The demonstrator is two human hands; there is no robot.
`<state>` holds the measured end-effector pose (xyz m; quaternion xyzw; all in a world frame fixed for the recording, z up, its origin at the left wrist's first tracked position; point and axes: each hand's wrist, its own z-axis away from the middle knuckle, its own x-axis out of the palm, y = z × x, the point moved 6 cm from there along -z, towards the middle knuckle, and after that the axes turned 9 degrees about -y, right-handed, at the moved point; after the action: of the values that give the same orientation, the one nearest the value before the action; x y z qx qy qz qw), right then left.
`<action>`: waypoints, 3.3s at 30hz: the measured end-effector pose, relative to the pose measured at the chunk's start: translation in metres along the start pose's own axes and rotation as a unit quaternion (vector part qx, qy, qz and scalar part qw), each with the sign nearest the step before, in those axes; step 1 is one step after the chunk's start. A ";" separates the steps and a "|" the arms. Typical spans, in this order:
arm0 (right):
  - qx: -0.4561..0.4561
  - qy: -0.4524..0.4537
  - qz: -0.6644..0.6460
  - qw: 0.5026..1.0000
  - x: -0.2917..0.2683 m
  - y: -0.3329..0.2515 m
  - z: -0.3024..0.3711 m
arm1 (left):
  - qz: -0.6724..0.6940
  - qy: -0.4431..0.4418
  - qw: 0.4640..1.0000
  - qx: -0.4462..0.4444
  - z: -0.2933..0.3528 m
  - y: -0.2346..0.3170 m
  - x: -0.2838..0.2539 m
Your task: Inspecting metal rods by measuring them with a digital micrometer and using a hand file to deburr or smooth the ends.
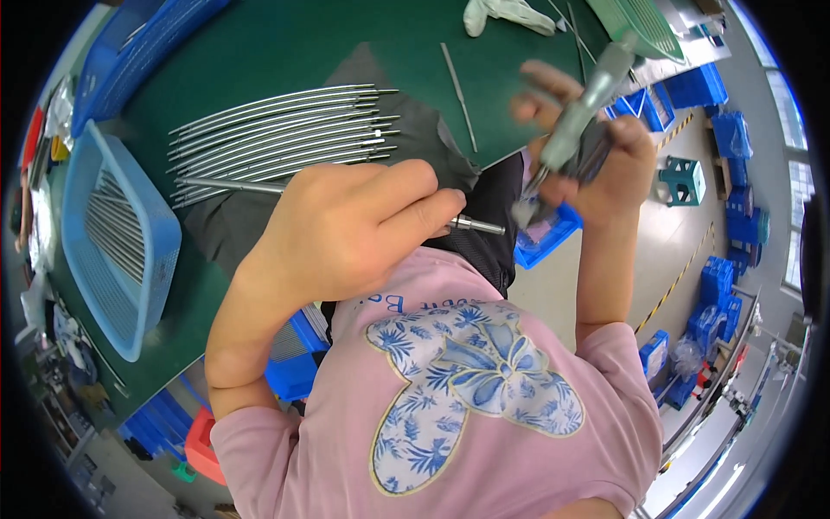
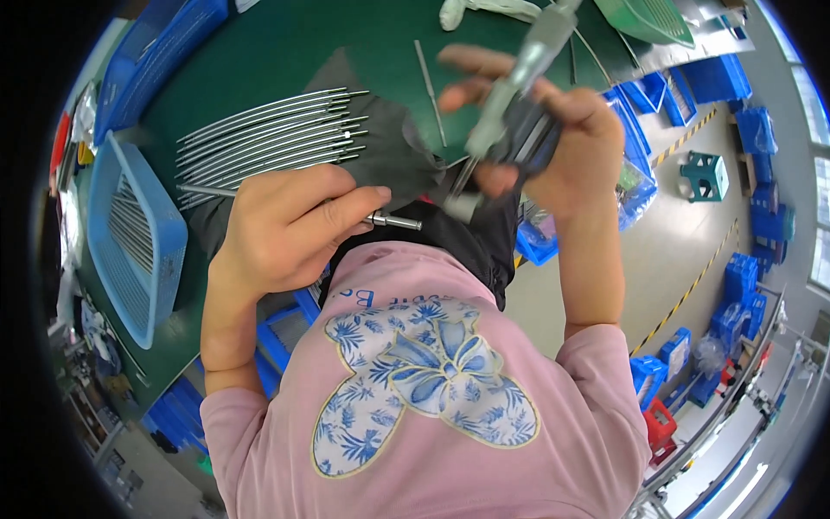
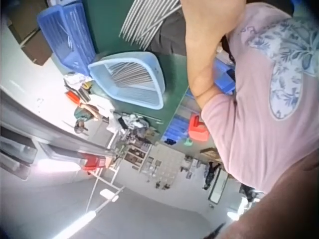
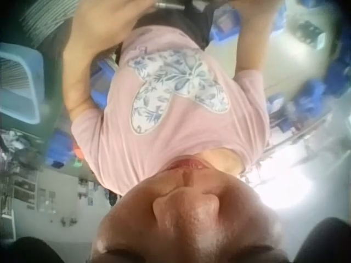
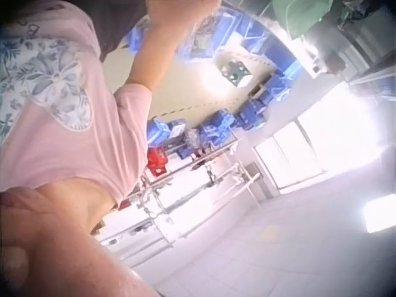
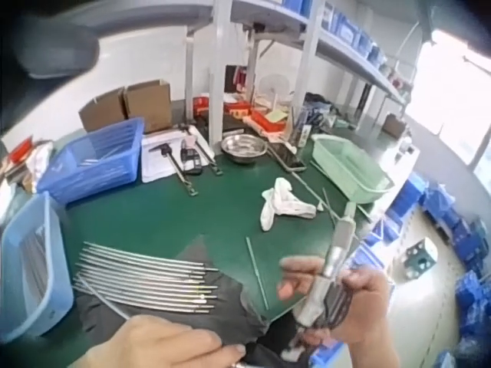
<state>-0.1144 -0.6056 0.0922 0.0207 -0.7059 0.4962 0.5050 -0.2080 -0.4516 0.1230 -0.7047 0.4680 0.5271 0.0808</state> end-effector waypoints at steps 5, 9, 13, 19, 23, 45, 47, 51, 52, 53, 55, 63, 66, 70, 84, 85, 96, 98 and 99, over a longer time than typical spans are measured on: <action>0.086 -0.078 -0.114 0.987 0.012 0.026 0.015 | 0.020 -0.055 0.998 0.021 -0.016 0.009 0.004; 0.057 0.029 -0.099 0.993 0.013 0.025 0.013 | 0.003 -0.068 0.997 0.018 -0.020 0.013 0.008; 0.069 0.014 -0.080 0.994 0.017 0.030 0.013 | 0.002 -0.073 0.997 0.026 -0.021 0.019 0.009; 0.085 0.034 -0.104 0.990 0.018 0.038 0.011 | -0.011 -0.097 0.995 0.014 -0.019 0.021 0.008; 0.111 0.021 -0.104 0.988 0.022 0.042 0.009 | 0.005 -0.094 0.995 0.028 -0.016 0.020 0.010; 0.115 0.060 -0.082 0.988 0.020 0.045 0.012 | -0.028 -0.088 0.995 0.047 -0.015 0.019 0.016; 0.122 0.065 -0.080 0.987 0.020 0.045 0.012 | -0.027 -0.088 0.994 0.051 -0.015 0.018 0.017; 0.119 0.063 -0.027 0.991 0.020 0.045 0.012 | -0.036 -0.098 0.993 0.050 -0.015 0.019 0.017; 0.117 0.064 -0.029 0.991 0.020 0.045 0.012 | -0.036 -0.100 0.993 0.051 -0.015 0.019 0.017; 0.115 0.068 -0.045 0.990 0.021 0.044 0.012 | -0.032 -0.097 0.993 0.052 -0.014 0.019 0.018; 0.107 0.075 -0.063 0.989 0.020 0.044 0.013 | -0.027 -0.097 0.993 0.057 -0.014 0.018 0.017; 0.112 0.063 -0.068 0.989 0.020 0.050 0.011 | -0.034 -0.104 0.993 0.051 -0.015 0.019 0.014; 0.122 0.070 -0.075 0.987 0.020 0.053 0.012 | -0.030 -0.108 0.992 0.056 -0.013 0.020 0.014; 0.129 0.079 -0.087 0.985 0.021 0.054 0.013 | -0.024 -0.102 0.993 0.058 -0.013 0.019 0.014; 0.067 0.029 -0.125 0.989 0.018 0.053 0.013 | -0.023 -0.101 0.992 0.067 -0.017 0.022 0.009; 0.065 0.032 -0.135 0.988 0.019 0.053 0.013 | -0.021 -0.100 0.993 0.065 -0.017 0.022 0.009; 0.077 0.042 -0.091 0.992 0.019 0.052 0.014 | -0.016 -0.113 0.991 0.069 -0.019 0.024 0.012; 0.085 0.039 -0.095 0.991 0.020 0.053 0.014 | -0.020 -0.112 0.991 0.070 -0.019 0.023 0.013; 0.081 0.040 -0.095 0.991 0.020 0.053 0.014 | -0.016 -0.106 0.992 0.071 -0.018 0.023 0.012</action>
<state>-0.1618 -0.5792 0.0709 0.1091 -0.6372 0.5020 0.5745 -0.2128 -0.4822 0.1296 -0.6447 0.4812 0.5634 0.1882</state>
